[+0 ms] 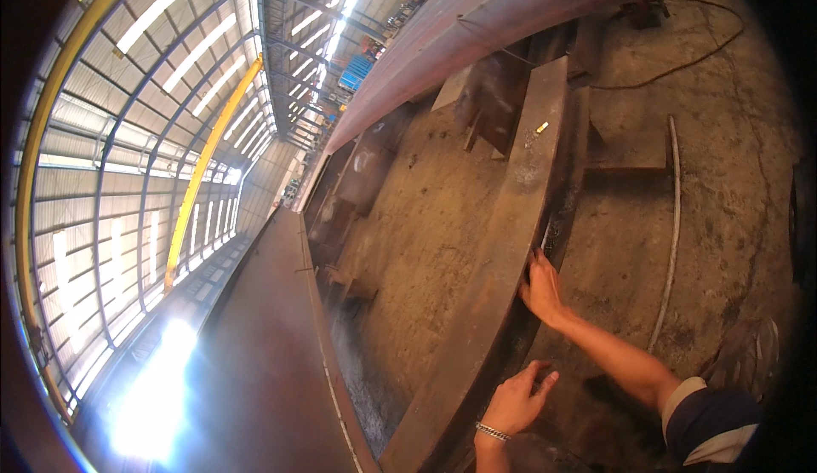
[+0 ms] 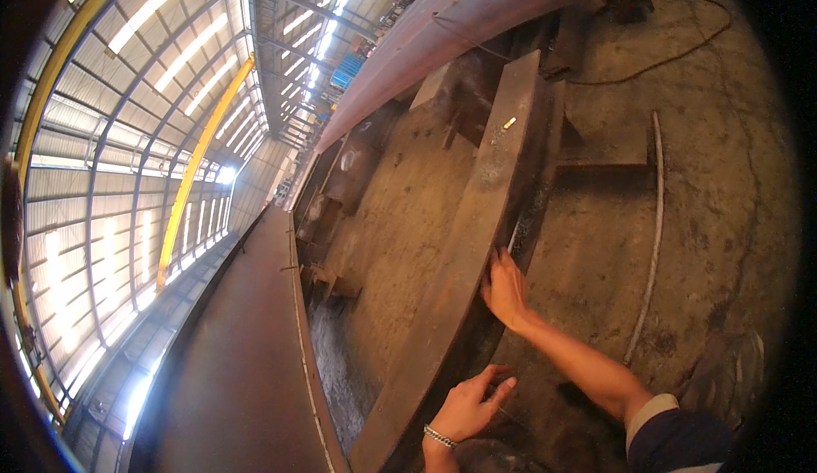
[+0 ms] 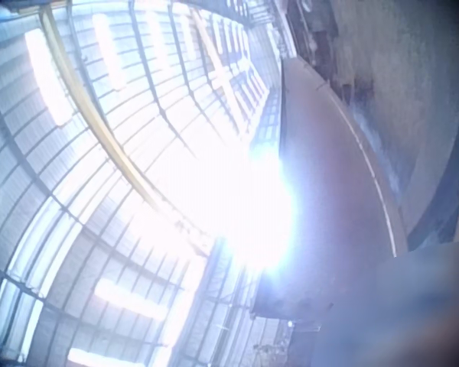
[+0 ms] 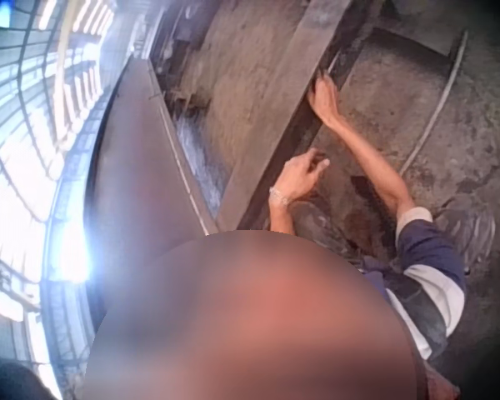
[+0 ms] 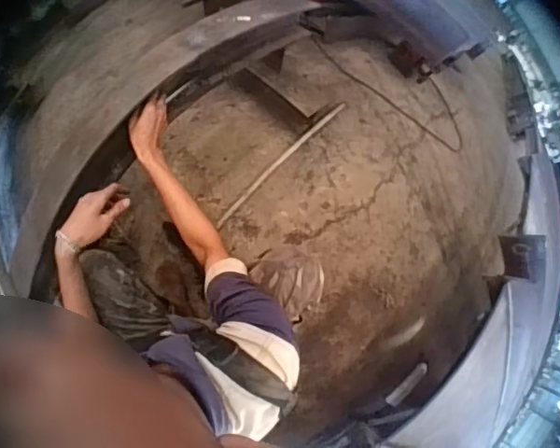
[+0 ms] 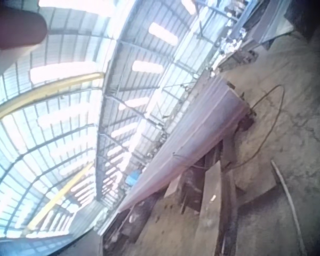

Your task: The person measures large metal sheets using a tape measure and a square tool, then marks the sheets with a marker. The person moves between different stacks of metal sheets to perform measurements and markings.

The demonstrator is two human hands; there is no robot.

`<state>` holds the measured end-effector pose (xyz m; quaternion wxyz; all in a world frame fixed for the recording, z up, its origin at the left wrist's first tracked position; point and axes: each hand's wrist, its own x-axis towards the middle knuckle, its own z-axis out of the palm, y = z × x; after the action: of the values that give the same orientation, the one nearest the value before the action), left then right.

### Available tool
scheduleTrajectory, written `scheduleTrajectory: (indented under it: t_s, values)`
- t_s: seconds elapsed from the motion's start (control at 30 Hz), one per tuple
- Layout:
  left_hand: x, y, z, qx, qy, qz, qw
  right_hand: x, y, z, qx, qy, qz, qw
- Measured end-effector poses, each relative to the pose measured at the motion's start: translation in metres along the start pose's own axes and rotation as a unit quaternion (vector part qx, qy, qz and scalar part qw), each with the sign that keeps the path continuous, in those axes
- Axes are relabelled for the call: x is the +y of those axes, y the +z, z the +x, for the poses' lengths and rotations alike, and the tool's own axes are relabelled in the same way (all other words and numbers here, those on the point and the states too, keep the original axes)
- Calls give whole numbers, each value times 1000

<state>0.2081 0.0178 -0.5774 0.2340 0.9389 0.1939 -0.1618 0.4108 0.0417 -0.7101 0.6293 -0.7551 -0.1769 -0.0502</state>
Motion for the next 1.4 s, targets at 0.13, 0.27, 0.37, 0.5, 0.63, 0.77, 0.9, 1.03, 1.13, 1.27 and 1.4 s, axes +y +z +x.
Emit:
scheduleTrajectory:
  t_s: [0.13, 0.27, 0.37, 0.5, 0.63, 0.77, 0.9, 1.03, 1.13, 1.27, 1.4]
  values:
    - [1, -1, -2, -31, -10, -23, 999, 2, 1, -1, -6, 2, 48, 999]
    - [1, -1, -1, -25, -15, 2, 1000, 1, 2, -4, -44, 16, -17, 999]
    - [2, 0, -2, -4, 3, -1, 1000, 0, 2, -5, -12, -10, -16, 1000]
    - [2, -2, -5, -47, -35, -11, 998, -1, 2, -6, 1, -16, -1, 1000]
    - [0, -2, -6, -21, -5, 0, 1000, -2, 3, -6, -16, -27, 17, 999]
    - [-5, 3, -2, -16, 10, -8, 1000, 2, 2, -1, -1, -47, 12, 999]
    - [-12, 5, 1, -23, 0, -5, 1000, 3, 4, -5, -2, -41, 14, 999]
    - [-14, 8, 2, -13, 31, 2, 999, 1, 4, -5, 2, -55, 1, 998]
    - [-15, 9, 0, -22, 22, -12, 999, 1, 3, -4, 66, -63, 26, 996]
    - [-14, 8, -1, -9, 20, 1, 1000, 4, 5, -2, 38, -65, -2, 997]
    - [-13, 6, -1, -42, 20, -12, 999, 7, 6, -2, 22, -35, 3, 999]
